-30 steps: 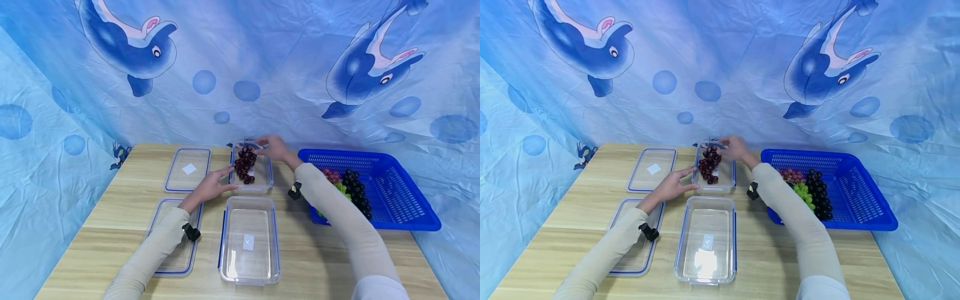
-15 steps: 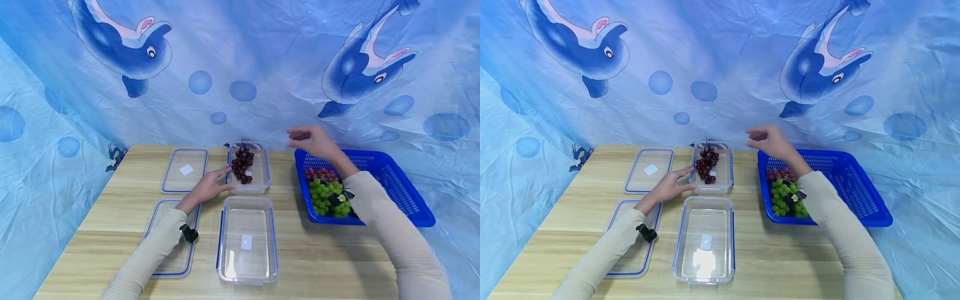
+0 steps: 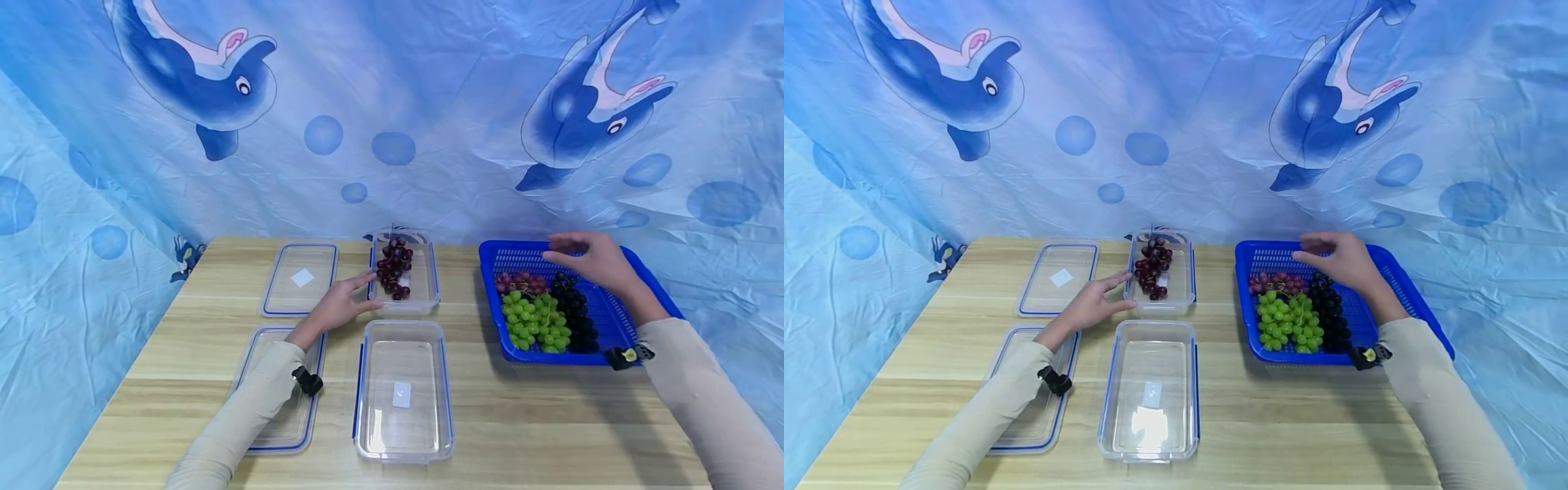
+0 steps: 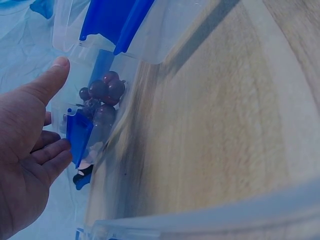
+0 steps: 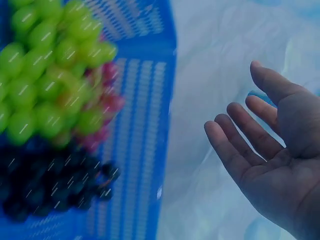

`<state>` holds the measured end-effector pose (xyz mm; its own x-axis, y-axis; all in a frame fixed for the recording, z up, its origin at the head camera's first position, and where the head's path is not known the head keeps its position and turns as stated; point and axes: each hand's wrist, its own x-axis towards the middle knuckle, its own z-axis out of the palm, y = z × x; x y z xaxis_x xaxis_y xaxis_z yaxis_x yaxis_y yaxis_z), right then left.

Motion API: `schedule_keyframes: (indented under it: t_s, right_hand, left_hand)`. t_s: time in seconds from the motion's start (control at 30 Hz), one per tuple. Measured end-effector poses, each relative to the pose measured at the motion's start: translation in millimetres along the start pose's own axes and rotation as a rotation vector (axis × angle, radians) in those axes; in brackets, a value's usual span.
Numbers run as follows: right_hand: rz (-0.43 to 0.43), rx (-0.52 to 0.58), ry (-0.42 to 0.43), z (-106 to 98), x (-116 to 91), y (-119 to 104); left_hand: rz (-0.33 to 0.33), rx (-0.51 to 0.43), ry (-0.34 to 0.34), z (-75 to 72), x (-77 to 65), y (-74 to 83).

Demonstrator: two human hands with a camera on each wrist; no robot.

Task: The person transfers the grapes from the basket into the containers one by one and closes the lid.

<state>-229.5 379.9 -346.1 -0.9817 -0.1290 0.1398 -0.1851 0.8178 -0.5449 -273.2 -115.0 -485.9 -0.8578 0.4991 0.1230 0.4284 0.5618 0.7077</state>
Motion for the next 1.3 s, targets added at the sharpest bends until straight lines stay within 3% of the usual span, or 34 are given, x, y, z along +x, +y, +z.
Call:
schedule_keyframes:
  t_s: [0.43,0.9,1.3]
  right_hand:
    - [0.088,-0.073,-0.091,4.7,-29.5,62.0]
    - [0.145,-0.157,-0.176,24.5,-36.5,96.4]
    - [0.221,-0.166,-0.253,34.9,-36.6,114.4]
  left_hand:
    - [0.007,-0.013,0.003,-0.7,-1.2,0.8]
    - [0.006,-0.007,0.0,-1.0,-1.5,0.7]
    - [0.013,-0.015,0.0,-0.4,-1.2,-0.3]
